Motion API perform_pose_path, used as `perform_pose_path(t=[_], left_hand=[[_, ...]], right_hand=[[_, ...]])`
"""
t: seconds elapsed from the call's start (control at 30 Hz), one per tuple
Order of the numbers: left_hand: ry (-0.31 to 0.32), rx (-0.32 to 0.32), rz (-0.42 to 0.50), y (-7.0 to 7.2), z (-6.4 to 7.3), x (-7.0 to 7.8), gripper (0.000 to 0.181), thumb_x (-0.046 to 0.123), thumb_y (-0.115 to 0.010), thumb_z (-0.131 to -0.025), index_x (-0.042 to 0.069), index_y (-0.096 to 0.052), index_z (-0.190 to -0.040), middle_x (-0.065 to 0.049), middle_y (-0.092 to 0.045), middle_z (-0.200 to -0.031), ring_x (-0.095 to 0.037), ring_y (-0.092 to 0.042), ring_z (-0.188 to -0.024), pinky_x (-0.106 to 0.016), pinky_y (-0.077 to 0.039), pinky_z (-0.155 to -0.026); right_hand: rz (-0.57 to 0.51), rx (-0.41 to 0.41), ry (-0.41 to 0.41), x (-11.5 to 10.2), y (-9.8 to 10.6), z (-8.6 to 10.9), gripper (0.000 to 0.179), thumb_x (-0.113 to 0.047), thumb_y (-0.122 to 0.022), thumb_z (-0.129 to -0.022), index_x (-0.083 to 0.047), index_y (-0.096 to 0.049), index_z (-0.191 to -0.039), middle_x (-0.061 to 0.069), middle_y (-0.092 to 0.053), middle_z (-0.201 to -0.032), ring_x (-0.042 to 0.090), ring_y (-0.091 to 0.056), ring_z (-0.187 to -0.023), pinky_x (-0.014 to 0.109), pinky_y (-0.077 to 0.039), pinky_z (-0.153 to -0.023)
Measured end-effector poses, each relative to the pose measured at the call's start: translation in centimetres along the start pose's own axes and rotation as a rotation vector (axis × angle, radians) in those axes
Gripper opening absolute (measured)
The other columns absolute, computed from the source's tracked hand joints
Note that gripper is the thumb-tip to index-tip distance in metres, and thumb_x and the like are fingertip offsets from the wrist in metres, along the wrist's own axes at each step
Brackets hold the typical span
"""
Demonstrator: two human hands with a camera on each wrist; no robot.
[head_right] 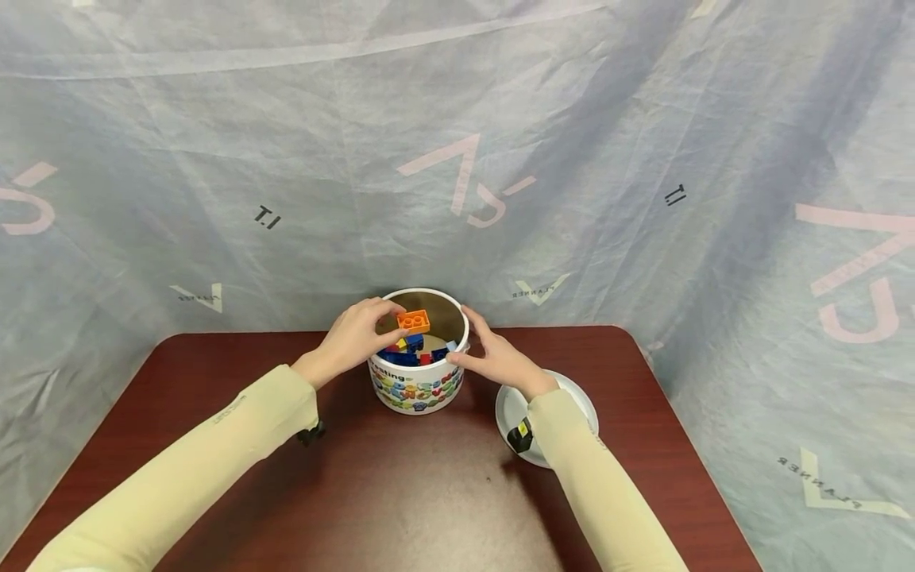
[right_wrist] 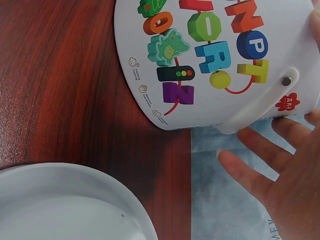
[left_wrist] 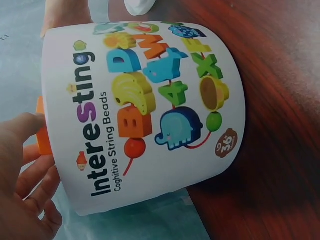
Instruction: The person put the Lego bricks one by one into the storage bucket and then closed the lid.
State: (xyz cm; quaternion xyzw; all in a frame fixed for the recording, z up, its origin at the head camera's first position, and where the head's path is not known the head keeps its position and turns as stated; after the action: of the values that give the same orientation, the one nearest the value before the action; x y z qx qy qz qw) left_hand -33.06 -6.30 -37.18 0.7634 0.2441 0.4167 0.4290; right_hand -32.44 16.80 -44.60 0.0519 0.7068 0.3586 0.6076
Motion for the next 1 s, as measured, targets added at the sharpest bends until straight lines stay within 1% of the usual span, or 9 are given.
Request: perform_pose_path(t=[0.1, 0.2, 0.37, 0.5, 0.63, 0.73, 0.9, 1.0], left_hand=[[0.012, -0.023, 0.002, -0.3, -0.4, -0.1, 0.039, 0.032, -0.078, -0.096, 0.008, -0.072, -0.126, -0.011, -0.071, -0.123, -0.031, -0.065, -0.112, -0.050, -0.054, -0.098], [0.031, -0.039, 0.000, -0.6, -0.9, -0.3, 0.039, 0.032, -0.076, -0.097, 0.009, -0.071, -0.127, -0.011, -0.070, -0.123, -0.031, -0.064, -0.111, -0.049, -0.053, -0.098], [0.064, -0.051, -0.008, -0.8, -1.8, -0.6, 0.038, 0.032, -0.074, -0.098, 0.008, -0.071, -0.127, -0.011, -0.070, -0.119, -0.030, -0.064, -0.107, -0.048, -0.054, -0.097], [0.077, -0.067, -0.011, -0.9, -2.4, -0.6, 0.038, 0.034, -0.074, -0.098, 0.009, -0.072, -0.127, -0.010, -0.070, -0.117, -0.029, -0.064, -0.106, -0.047, -0.054, -0.095], [0.089, -0.087, -0.016, -1.0, -2.9, -0.6, 0.038, 0.035, -0.074, -0.098, 0.009, -0.072, -0.126, -0.009, -0.070, -0.116, -0.028, -0.065, -0.106, -0.045, -0.054, -0.095], [0.101, -0.089, -0.016, -1.1, -3.1, -0.8, 0.038, 0.035, -0.075, -0.098, 0.009, -0.072, -0.125, -0.009, -0.070, -0.114, -0.028, -0.065, -0.104, -0.045, -0.055, -0.094], [0.120, -0.081, -0.001, -1.1, -3.4, -1.1, 0.037, 0.034, -0.075, -0.098, 0.009, -0.072, -0.125, -0.009, -0.070, -0.113, -0.028, -0.066, -0.102, -0.045, -0.055, -0.093], [0.125, -0.079, 0.011, -1.2, -3.3, -1.1, 0.037, 0.033, -0.075, -0.098, 0.009, -0.072, -0.125, -0.009, -0.070, -0.115, -0.029, -0.066, -0.104, -0.046, -0.055, -0.096]], right_hand=[[0.003, 0.002, -0.002, 0.0, 0.0, 0.0, 0.097, -0.042, -0.074, -0.097, -0.029, -0.010, -0.168, 0.017, -0.040, -0.162, 0.033, -0.044, -0.146, 0.056, -0.046, -0.110], [0.008, -0.004, -0.004, 0.0, -0.1, 0.0, 0.098, -0.044, -0.074, -0.097, -0.028, -0.009, -0.168, 0.016, -0.038, -0.163, 0.033, -0.044, -0.147, 0.055, -0.046, -0.111], [0.018, -0.013, -0.012, 0.0, -0.1, 0.0, 0.099, -0.047, -0.073, -0.096, -0.028, -0.008, -0.169, 0.012, -0.035, -0.166, 0.031, -0.041, -0.148, 0.054, -0.045, -0.112], [0.017, -0.008, -0.019, 0.0, 0.0, -0.1, 0.098, -0.044, -0.073, -0.097, -0.029, -0.008, -0.168, 0.011, -0.037, -0.164, 0.030, -0.043, -0.147, 0.055, -0.045, -0.112], [0.014, -0.008, -0.012, -0.1, 0.1, -0.1, 0.097, -0.043, -0.072, -0.098, -0.029, -0.007, -0.169, 0.012, -0.037, -0.164, 0.030, -0.042, -0.148, 0.055, -0.045, -0.112], [0.020, -0.007, -0.015, -0.1, 0.1, 0.0, 0.097, -0.044, -0.072, -0.098, -0.030, -0.007, -0.169, 0.011, -0.035, -0.166, 0.030, -0.041, -0.149, 0.053, -0.046, -0.112], [0.016, -0.009, -0.020, -0.1, 0.1, 0.0, 0.096, -0.045, -0.071, -0.098, -0.033, -0.007, -0.168, 0.009, -0.035, -0.166, 0.029, -0.042, -0.148, 0.053, -0.046, -0.111], [0.012, -0.011, -0.014, -0.1, 0.0, 0.1, 0.096, -0.045, -0.071, -0.098, -0.032, -0.007, -0.168, 0.010, -0.034, -0.167, 0.030, -0.042, -0.148, 0.053, -0.047, -0.111]])
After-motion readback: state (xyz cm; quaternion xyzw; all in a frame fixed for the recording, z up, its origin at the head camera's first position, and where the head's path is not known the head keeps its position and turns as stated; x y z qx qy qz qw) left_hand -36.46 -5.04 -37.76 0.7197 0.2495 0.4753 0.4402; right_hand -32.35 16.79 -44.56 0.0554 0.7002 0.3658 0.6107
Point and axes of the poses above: each hand's wrist, its own z-axis away from the middle knuckle, its own y-axis out of the back of the hand, x = y × z, the point moved 7 cm from there along -z, towards the middle knuckle
